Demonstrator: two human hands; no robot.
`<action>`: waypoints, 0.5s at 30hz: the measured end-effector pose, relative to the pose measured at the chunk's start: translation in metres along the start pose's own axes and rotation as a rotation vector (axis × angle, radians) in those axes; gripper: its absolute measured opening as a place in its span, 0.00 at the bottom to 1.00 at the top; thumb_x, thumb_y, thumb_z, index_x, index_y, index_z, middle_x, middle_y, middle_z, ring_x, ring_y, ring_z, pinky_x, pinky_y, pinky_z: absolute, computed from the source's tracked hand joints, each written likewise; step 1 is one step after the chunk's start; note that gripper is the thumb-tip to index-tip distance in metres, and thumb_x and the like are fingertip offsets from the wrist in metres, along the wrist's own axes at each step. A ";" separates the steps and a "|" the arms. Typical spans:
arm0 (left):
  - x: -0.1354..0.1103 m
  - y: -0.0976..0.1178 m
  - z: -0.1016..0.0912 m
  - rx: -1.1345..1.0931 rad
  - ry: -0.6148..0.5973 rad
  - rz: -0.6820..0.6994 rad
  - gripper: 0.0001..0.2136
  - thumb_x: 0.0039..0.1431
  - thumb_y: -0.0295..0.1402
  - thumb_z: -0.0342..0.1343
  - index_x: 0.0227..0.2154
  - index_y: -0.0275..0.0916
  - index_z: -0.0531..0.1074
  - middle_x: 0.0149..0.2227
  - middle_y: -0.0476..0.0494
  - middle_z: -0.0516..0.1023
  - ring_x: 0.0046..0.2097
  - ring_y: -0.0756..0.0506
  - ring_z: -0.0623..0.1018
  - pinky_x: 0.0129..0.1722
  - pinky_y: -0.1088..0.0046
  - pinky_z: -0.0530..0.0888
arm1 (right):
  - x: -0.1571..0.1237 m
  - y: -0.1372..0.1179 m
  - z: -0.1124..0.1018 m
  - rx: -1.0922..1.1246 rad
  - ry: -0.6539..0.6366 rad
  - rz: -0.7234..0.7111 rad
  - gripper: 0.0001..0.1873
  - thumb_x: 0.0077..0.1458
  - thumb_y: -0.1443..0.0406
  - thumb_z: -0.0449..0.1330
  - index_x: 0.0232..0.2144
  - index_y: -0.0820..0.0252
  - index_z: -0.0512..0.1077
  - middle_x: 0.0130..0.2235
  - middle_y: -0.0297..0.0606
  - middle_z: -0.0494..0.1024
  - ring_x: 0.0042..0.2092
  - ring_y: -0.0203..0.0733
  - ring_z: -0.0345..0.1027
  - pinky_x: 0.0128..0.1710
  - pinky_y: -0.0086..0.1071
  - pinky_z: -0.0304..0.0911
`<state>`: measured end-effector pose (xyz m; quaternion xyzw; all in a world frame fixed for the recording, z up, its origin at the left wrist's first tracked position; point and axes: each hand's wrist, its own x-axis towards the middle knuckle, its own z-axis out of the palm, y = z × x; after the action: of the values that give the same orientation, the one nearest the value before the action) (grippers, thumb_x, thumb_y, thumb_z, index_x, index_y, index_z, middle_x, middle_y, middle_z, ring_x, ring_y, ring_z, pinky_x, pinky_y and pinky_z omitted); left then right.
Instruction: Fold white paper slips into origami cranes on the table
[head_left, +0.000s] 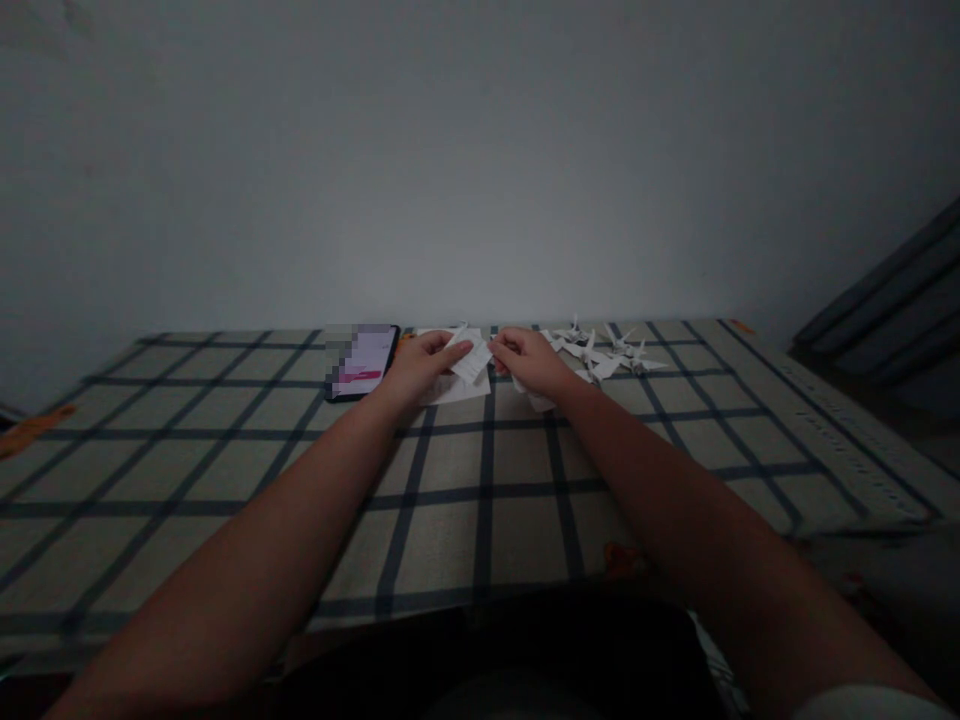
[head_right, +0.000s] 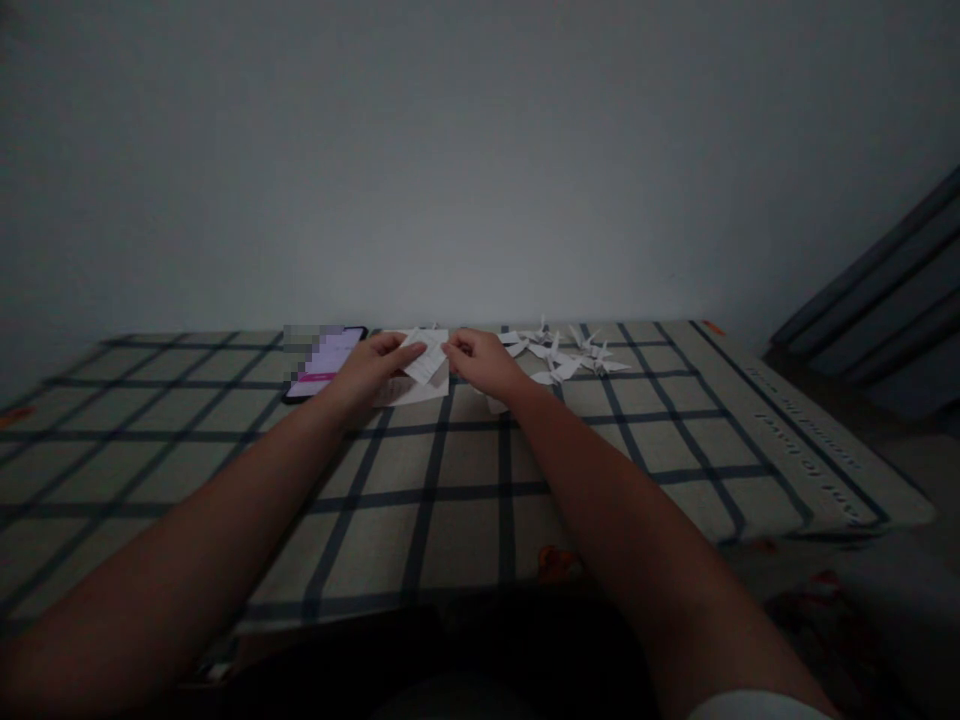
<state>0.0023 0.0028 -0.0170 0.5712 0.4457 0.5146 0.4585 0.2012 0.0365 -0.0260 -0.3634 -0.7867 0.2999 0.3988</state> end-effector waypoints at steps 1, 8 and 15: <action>-0.001 0.002 0.001 -0.002 -0.014 -0.022 0.23 0.42 0.49 0.70 0.33 0.34 0.77 0.32 0.43 0.80 0.32 0.47 0.77 0.35 0.71 0.72 | 0.000 0.001 0.000 0.001 0.005 -0.011 0.15 0.60 0.57 0.54 0.26 0.60 0.67 0.25 0.31 0.70 0.27 0.34 0.63 0.30 0.30 0.55; -0.004 0.003 0.000 0.111 -0.034 -0.050 0.21 0.43 0.46 0.70 0.34 0.34 0.78 0.31 0.43 0.80 0.30 0.47 0.77 0.31 0.72 0.69 | -0.001 0.000 0.001 0.072 -0.061 0.016 0.14 0.60 0.57 0.55 0.30 0.61 0.71 0.26 0.32 0.71 0.28 0.35 0.63 0.29 0.29 0.56; 0.000 -0.002 0.001 -0.036 -0.108 -0.100 0.20 0.46 0.47 0.69 0.33 0.33 0.78 0.33 0.40 0.81 0.33 0.47 0.78 0.34 0.72 0.71 | 0.001 -0.001 0.001 0.096 0.005 0.054 0.12 0.58 0.59 0.56 0.29 0.61 0.69 0.26 0.31 0.71 0.28 0.35 0.65 0.29 0.29 0.58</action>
<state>0.0035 0.0029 -0.0195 0.5668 0.4389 0.4675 0.5173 0.1998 0.0362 -0.0257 -0.3656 -0.7602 0.3471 0.4098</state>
